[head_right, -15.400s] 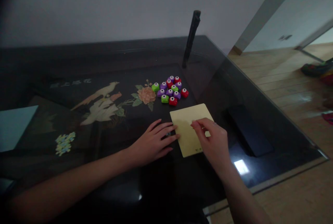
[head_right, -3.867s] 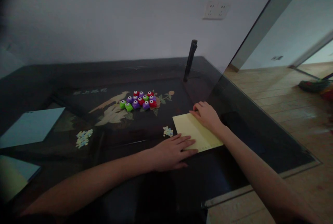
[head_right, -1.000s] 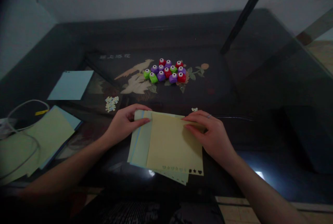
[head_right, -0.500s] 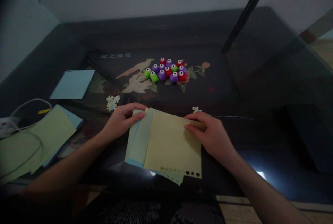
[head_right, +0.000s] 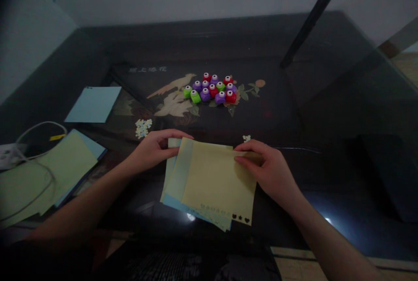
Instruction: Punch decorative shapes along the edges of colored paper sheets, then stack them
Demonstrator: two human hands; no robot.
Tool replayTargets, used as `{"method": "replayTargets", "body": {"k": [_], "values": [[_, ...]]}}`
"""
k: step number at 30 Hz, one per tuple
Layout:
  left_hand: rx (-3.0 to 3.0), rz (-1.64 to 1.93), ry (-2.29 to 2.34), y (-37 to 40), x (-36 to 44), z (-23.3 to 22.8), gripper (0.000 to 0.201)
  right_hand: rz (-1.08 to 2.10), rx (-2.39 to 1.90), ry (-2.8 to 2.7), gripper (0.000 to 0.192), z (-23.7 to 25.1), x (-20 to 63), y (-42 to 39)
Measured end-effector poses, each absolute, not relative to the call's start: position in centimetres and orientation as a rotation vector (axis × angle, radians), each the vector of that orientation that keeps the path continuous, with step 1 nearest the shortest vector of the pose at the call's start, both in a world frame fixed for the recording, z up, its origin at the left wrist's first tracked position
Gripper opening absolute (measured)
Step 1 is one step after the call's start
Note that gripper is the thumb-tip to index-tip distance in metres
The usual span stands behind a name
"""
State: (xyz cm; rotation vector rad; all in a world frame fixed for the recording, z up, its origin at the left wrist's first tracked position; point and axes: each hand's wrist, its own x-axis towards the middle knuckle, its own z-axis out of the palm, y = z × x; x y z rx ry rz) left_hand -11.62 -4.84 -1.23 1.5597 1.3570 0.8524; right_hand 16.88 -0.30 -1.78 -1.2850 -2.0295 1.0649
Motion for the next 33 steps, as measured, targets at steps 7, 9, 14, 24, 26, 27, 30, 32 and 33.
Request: {"method": "replayTargets", "body": {"k": [7, 9, 14, 24, 26, 27, 30, 32, 33], "values": [[1.805, 0.839, 1.525, -4.8, -11.6, -1.6, 0.016, 1.010, -1.130, -2.123, 0.006, -1.2, 16.4, -0.3], [1.815, 0.843, 1.556, -4.9, -11.6, -1.9, 0.016, 0.982, -1.107, -2.138, 0.006, -1.1, 16.3, -0.3], [1.885, 0.842, 1.593, -5.0, -11.7, -2.5, 0.015, 0.897, -1.104, -2.159, 0.010, -1.1, 16.1, -0.5], [2.187, 1.085, 1.413, -4.6, -11.8, -2.6, 0.023, 0.808, -1.074, -2.214, 0.014, -1.4, 16.1, -0.7], [2.210, 1.083, 1.408, -4.6, -11.7, -2.6, 0.024, 0.805, -1.076, -2.213, 0.015, -1.4, 16.0, -0.7], [2.206, 1.081, 1.409, -4.7, -11.7, -2.5, 0.023, 0.801, -1.077, -2.211, 0.015, -1.4, 16.0, -0.6], [2.085, 1.026, 1.412, -4.9, -11.4, -2.1, 0.020, 0.786, -1.080, -2.210, 0.016, -1.5, 16.0, -0.6], [1.968, 0.953, 1.414, -5.1, -11.3, -1.8, 0.022, 0.781, -1.081, -2.205, 0.015, -1.5, 16.0, -0.6], [1.918, 0.924, 1.424, -5.2, -11.2, -1.7, 0.023, 0.779, -1.078, -2.202, 0.015, -1.5, 16.0, -0.6]]}}
